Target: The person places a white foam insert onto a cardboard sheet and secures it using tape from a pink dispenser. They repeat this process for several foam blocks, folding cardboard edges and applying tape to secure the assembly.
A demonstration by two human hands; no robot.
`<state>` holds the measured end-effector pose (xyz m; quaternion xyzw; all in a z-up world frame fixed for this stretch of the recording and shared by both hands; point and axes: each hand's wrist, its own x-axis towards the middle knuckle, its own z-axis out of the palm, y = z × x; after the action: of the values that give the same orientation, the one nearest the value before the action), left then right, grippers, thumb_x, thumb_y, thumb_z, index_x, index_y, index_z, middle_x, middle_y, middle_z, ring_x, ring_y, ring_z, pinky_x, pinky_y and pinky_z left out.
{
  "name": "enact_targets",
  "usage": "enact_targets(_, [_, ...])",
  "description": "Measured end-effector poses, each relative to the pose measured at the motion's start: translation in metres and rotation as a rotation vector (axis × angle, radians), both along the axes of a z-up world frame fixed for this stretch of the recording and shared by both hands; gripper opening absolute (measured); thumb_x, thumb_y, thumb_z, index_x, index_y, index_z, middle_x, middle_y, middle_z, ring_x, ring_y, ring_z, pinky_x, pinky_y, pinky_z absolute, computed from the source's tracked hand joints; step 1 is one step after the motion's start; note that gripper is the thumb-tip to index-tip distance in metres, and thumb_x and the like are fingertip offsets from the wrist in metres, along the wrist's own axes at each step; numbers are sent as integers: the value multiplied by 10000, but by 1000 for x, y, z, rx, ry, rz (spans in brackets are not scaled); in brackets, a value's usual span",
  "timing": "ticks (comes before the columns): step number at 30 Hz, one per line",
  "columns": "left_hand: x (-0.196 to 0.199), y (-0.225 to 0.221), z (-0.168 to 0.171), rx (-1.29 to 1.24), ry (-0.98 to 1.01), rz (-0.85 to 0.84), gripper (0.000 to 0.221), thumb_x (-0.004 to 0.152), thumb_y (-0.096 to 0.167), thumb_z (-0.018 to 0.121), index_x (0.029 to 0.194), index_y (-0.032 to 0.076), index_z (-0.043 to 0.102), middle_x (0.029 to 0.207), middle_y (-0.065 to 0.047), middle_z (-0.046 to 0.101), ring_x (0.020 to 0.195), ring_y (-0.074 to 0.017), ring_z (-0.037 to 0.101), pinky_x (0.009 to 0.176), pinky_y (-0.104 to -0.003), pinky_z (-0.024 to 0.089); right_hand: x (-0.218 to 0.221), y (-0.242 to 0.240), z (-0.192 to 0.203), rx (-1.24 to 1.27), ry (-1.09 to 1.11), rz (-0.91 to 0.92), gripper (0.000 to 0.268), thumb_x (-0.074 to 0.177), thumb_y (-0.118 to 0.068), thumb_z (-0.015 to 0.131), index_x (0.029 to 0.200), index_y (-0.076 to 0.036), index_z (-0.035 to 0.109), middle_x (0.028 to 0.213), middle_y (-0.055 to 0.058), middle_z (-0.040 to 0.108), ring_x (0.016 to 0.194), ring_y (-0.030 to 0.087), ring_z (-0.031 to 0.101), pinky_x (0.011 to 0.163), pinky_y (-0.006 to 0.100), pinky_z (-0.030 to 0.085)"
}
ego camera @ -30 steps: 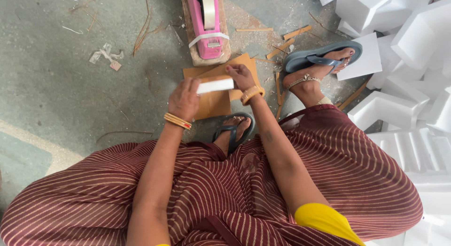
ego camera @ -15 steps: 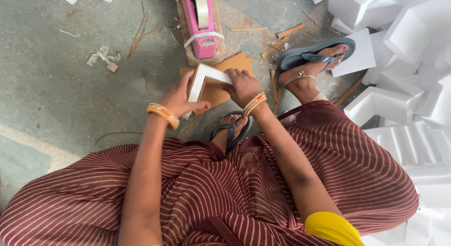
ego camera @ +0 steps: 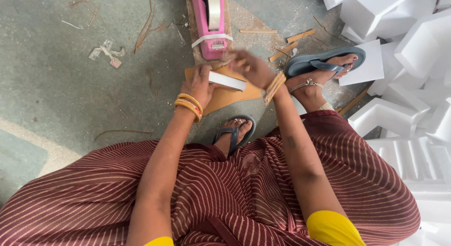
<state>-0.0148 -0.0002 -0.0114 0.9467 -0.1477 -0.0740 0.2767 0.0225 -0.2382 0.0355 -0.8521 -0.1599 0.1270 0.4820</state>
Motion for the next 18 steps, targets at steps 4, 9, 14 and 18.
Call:
enact_targets(4, [0, -4, 1, 43, 2, 21, 563, 890, 243, 753, 1341, 163, 426, 1375, -216, 494, 972, -459, 685, 784, -552, 562, 59, 23, -2, 6, 241, -279, 423, 1007, -425, 638, 1211, -60, 699, 1002, 24, 727, 832, 102, 647, 718, 262, 570])
enact_targets(9, [-5, -11, -4, -19, -98, 149, 550, 890, 257, 764, 1333, 188, 445, 1311, -211, 518, 1034, -467, 680, 818, -537, 571, 72, 41, -1, 72, 300, -252, 271, 1006, -311, 698, 1040, -42, 705, 869, -19, 720, 747, 81, 627, 645, 256, 532])
enact_targets(14, [14, -11, 3, -26, 124, 245, 597, 899, 242, 750, 1393, 171, 421, 1288, -268, 509, 1048, -511, 643, 855, -561, 553, -32, 30, -35, 318, 189, -160, 141, 1023, -153, 681, 1053, -15, 672, 864, 22, 691, 763, 86, 630, 681, 253, 535])
enact_targets(18, [33, -23, 16, 15, 207, 236, 588, 900, 255, 753, 1377, 169, 420, 1338, -292, 496, 1068, -526, 633, 862, -565, 551, -71, 40, -83, 630, 432, -337, 178, 995, -126, 692, 1098, 6, 633, 890, 35, 677, 726, 100, 651, 661, 253, 551])
